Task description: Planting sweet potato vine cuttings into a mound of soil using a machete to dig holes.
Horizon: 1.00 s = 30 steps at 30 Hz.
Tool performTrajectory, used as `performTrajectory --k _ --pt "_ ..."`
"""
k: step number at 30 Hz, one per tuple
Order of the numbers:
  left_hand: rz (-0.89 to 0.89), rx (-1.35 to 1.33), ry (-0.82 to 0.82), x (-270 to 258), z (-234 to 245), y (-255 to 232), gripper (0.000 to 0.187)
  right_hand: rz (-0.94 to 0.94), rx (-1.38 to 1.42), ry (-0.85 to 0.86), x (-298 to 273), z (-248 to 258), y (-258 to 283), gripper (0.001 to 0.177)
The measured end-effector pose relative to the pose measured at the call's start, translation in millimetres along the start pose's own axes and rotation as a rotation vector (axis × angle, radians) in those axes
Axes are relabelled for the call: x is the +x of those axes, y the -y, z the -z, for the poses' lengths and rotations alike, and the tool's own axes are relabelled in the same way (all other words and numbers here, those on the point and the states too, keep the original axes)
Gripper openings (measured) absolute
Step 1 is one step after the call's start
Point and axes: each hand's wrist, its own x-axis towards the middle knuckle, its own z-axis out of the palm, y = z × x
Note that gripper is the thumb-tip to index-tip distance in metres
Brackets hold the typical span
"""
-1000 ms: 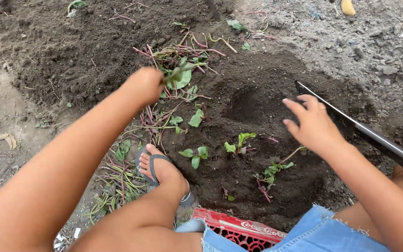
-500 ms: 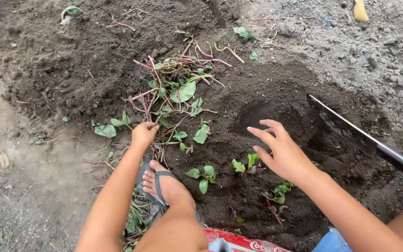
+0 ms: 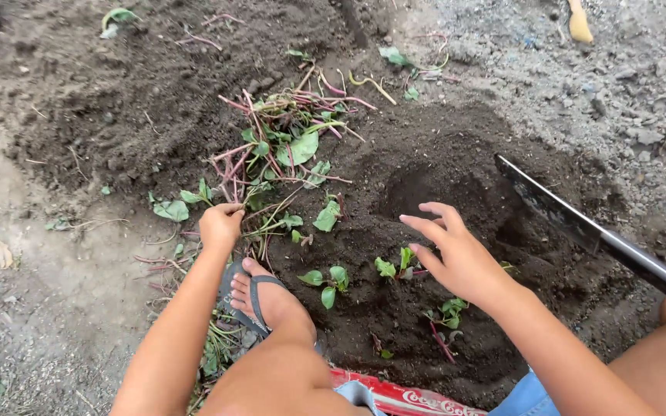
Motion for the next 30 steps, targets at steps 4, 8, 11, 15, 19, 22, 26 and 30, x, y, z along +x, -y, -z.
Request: performTrajectory --k 4,8,11,15,19,22,26,30 --pt "0.02 0.054 0.01 -11 41 -12 0.018 0.061 0.016 -0.035 -13 7 18 0.039" --pt "0.006 0.08 0.004 -46 94 -53 0.018 0.127 0.053 -0.066 -27 13 34 0.038" --pt "-0.048 0.087 -0.036 -69 128 -83 0.019 0.159 0.077 -0.07 -37 19 46 0.038" --pt "-0.059 -0.071 0.019 -55 151 -93 0.027 0.145 0.178 -0.03 -49 25 63 0.039" --pt "-0.127 0.117 -0.001 -102 193 -145 0.024 0.163 0.261 0.022 -62 25 78 0.04" --pt "-0.26 0.547 -0.1 -109 205 -159 0.02 0.2 0.318 0.085 -69 24 89 0.04" --pt "-0.404 0.787 -0.221 -98 204 -154 0.014 0.215 0.358 0.141 -75 21 94 0.041" --pt "-0.493 0.738 -0.147 -129 210 -180 0.015 0.166 0.394 0.16 -79 15 77 0.042"
